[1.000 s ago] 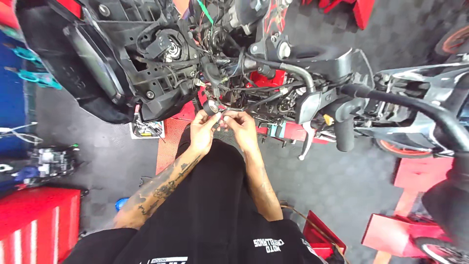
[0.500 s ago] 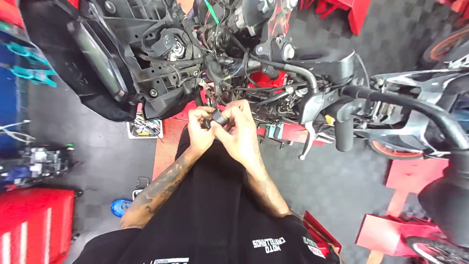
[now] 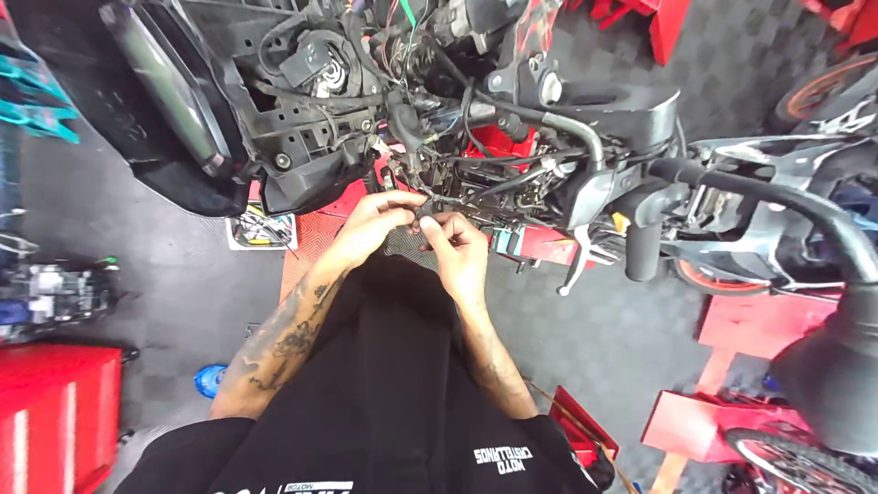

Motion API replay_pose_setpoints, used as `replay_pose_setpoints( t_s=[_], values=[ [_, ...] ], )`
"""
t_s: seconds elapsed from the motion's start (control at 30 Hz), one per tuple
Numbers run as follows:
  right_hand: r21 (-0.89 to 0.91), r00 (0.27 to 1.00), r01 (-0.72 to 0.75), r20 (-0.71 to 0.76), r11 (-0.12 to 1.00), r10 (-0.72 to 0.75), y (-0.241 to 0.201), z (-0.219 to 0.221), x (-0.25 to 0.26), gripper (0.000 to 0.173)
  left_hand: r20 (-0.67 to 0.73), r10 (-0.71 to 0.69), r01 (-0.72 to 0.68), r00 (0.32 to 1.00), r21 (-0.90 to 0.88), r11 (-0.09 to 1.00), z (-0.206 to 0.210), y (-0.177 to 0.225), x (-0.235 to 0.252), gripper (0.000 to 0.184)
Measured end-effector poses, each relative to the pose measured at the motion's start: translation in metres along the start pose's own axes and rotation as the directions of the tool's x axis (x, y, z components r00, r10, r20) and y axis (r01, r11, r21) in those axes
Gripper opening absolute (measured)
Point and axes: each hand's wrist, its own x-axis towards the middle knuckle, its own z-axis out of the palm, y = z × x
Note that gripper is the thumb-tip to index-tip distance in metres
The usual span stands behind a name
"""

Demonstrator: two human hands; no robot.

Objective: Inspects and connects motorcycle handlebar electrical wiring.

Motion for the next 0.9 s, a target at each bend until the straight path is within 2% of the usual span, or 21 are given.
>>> replay_pose_setpoints(
  t_s=[0.03, 0.1, 0.2, 0.3, 0.4, 0.47, 0.6, 0.67, 0.8, 0.9],
  values=[
    [0.008, 1.0, -0.028, -0.01, 1.0, 0.028, -0.001, 0.0, 0.001, 0.026, -0.006, -0.046, 0.046, 0.999, -0.025, 0.999, 0.001, 0.003, 0.002, 0.029],
    [0.009, 0.993, -0.116, -0.016, 0.993, 0.116, -0.004, 0.0, 0.003, 0.012, -0.035, -0.083, 0.085, 0.996, 0.041, 0.996, 0.004, 0.008, 0.005, 0.023],
    [-0.056, 0.978, -0.209, -0.039, 0.976, 0.207, -0.004, 0.001, 0.006, 0.024, -0.072, -0.06, 0.073, 0.996, 0.189, 0.979, 0.011, 0.009, 0.008, 0.014],
    [-0.273, 0.977, -0.211, -0.086, 0.939, 0.195, -0.001, 0.006, 0.009, 0.022, -0.108, -0.051, 0.074, 0.993, 0.218, 0.973, 0.019, 0.011, 0.011, 0.015],
    [-0.37, 0.985, -0.163, -0.106, 0.914, 0.133, 0.003, 0.008, 0.009, 0.018, -0.152, 0.065, -0.007, 0.986, 0.355, 0.935, 0.023, 0.009, 0.01, 0.013],
    [-0.3, 0.989, -0.14, -0.082, 0.944, 0.121, 0.009, 0.006, 0.01, 0.014, -0.179, 0.161, -0.056, 0.971, 0.48, 0.876, 0.026, 0.007, 0.007, 0.01],
    [-0.025, 0.991, -0.133, -0.03, 0.991, 0.132, 0.028, 0.004, 0.012, 0.01, -0.206, 0.304, -0.103, 0.93, 0.649, 0.754, 0.032, -0.003, 0.009, 0.012],
    [-0.002, 0.993, -0.119, -0.021, 0.993, 0.119, 0.033, 0.003, 0.014, 0.009, -0.212, 0.352, -0.108, 0.912, 0.702, 0.704, 0.034, -0.005, 0.01, 0.013],
    [-0.013, 0.995, -0.102, 0.002, 0.995, 0.102, 0.043, 0.002, 0.016, 0.011, -0.197, 0.364, -0.091, 0.911, 0.762, 0.641, 0.036, -0.002, 0.006, 0.015],
    [0.096, 0.983, -0.158, 0.106, 0.983, 0.148, 0.053, 0.0, 0.027, 0.018, -0.169, 0.365, -0.104, 0.915, 0.778, 0.62, 0.032, -0.004, 0.006, 0.018]
  ],
)
